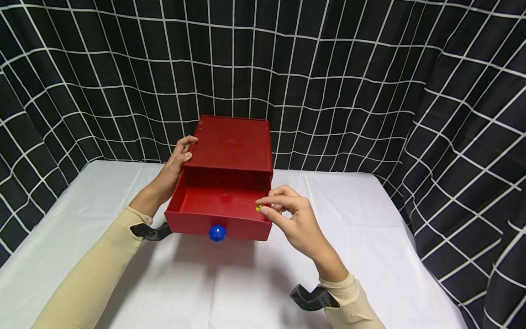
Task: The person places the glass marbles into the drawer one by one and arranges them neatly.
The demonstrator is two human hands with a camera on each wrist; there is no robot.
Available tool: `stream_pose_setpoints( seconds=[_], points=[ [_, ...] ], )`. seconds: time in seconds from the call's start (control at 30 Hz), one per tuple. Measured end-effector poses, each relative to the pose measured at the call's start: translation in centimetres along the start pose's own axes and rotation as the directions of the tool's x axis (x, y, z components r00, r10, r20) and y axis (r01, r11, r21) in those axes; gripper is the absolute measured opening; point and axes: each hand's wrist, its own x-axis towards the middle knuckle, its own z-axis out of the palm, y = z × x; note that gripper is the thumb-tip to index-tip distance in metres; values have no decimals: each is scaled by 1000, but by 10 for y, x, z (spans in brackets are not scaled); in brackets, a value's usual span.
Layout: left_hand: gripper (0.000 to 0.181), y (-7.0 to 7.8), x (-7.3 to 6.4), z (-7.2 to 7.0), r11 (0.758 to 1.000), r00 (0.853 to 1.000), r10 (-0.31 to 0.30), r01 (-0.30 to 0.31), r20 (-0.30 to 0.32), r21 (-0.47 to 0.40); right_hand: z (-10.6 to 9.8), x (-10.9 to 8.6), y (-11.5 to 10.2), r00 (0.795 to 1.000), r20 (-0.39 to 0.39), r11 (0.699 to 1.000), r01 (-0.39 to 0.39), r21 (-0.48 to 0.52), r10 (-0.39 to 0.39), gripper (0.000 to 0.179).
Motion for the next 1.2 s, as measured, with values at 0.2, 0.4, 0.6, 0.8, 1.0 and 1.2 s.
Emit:
stream_pose_setpoints(
  seconds=[0.2, 0.4, 0.6, 0.8, 1.0, 1.2],
  points=[
    [45, 1, 0, 0, 1000, 1000, 6, -6, 2, 3, 0, 0, 2, 1000, -5, 999, 26, 25, -26, 14],
    [43, 0, 1, 0, 1000, 1000, 12, -12, 1, -4, -1, 0, 1, 1000, 0, 1000, 11, 9, -11, 17],
    [43, -1, 0, 1, 1000, 1000, 9, -9, -2, -4, -1, 0, 0, 1000, 3, 1000, -10, -4, 10, 17],
    [42, -1, 0, 1, 1000, 1000, 13, -13, -7, -14, -1, 1, -1, 1000, 0, 1000, -9, -21, 9, 20],
    [42, -1, 0, 1, 1000, 1000, 13, -13, -9, -18, -4, 1, -2, 1000, 2, 999, -8, -38, 8, 20],
    [41, 0, 0, 2, 1000, 1000, 17, -17, -11, -24, -13, 1, -3, 999, -46, 999, 15, -32, -16, 19]
  ],
)
